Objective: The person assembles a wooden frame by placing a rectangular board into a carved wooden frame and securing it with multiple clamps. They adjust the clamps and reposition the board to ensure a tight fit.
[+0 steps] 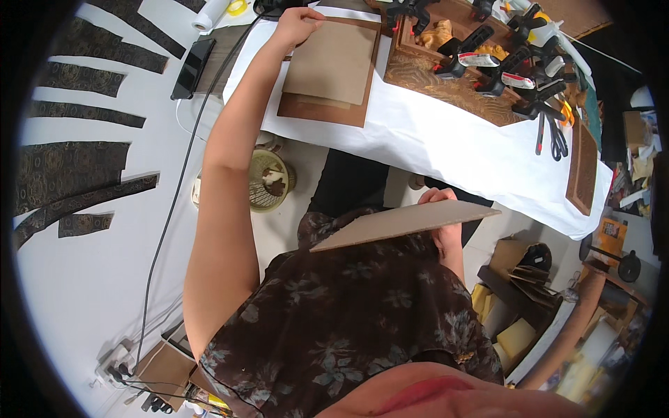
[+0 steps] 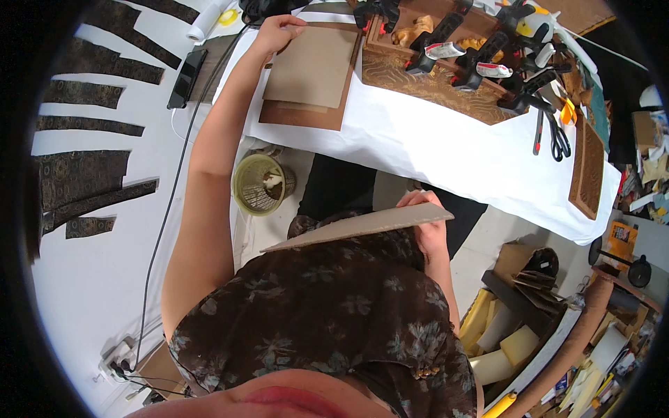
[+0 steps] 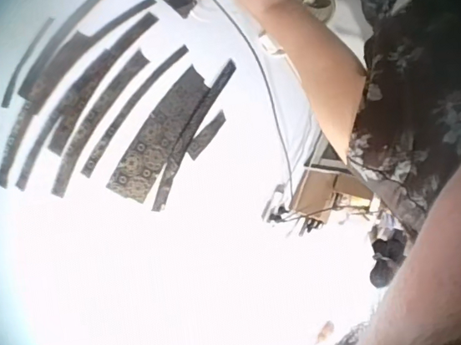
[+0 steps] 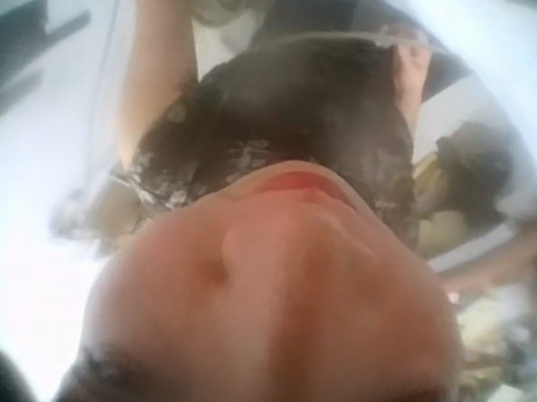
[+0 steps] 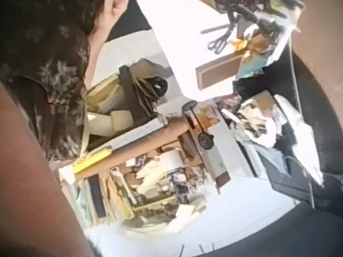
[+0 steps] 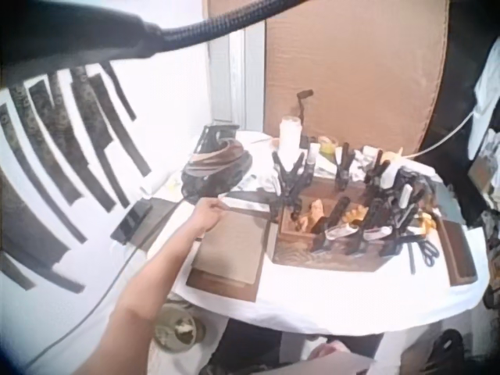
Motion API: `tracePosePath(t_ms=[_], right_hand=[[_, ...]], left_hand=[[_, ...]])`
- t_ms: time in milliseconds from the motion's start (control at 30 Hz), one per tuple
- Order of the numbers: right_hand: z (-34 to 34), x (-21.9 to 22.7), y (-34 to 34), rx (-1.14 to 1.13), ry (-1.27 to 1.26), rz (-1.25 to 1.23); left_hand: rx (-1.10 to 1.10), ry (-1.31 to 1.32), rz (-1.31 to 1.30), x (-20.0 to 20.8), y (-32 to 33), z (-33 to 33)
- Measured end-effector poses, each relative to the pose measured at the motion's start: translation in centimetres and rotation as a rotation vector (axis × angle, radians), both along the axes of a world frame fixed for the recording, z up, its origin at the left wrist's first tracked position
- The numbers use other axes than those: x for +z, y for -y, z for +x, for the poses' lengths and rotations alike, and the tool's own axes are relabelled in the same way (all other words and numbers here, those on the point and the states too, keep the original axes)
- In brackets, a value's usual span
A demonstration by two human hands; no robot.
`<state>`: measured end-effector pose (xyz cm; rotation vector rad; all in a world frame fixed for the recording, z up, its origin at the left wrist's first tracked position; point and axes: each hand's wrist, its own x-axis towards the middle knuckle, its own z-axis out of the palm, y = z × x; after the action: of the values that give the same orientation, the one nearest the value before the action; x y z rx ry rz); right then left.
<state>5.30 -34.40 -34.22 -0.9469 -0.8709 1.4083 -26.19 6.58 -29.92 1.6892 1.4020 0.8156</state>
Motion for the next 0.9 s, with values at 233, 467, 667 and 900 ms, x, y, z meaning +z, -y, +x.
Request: tracePosePath(t_ms=[233,467,667,900], right_hand=[[-1.7,1.3,-2.4,-0.02,-0.023,-0.032],[-8.2,5.1,-7.2,0.21,0.083,-0.175],[-12.5,5.2,-11.2,0.036,-0.072,-0.165],[-14.9,5.7,-13.2,-0.062,-0.043,-0.193]], left_hand=[[0.107,0.219,0.129,2.1,1.4,-2.6],[0.618,-0.021,0.885,15.0,13.8,-14.7],[0.754,0.033,0.858,15.6,18.6,-17.5],[0.599,0.376,0.521,10.3,19.9,-16.0]])
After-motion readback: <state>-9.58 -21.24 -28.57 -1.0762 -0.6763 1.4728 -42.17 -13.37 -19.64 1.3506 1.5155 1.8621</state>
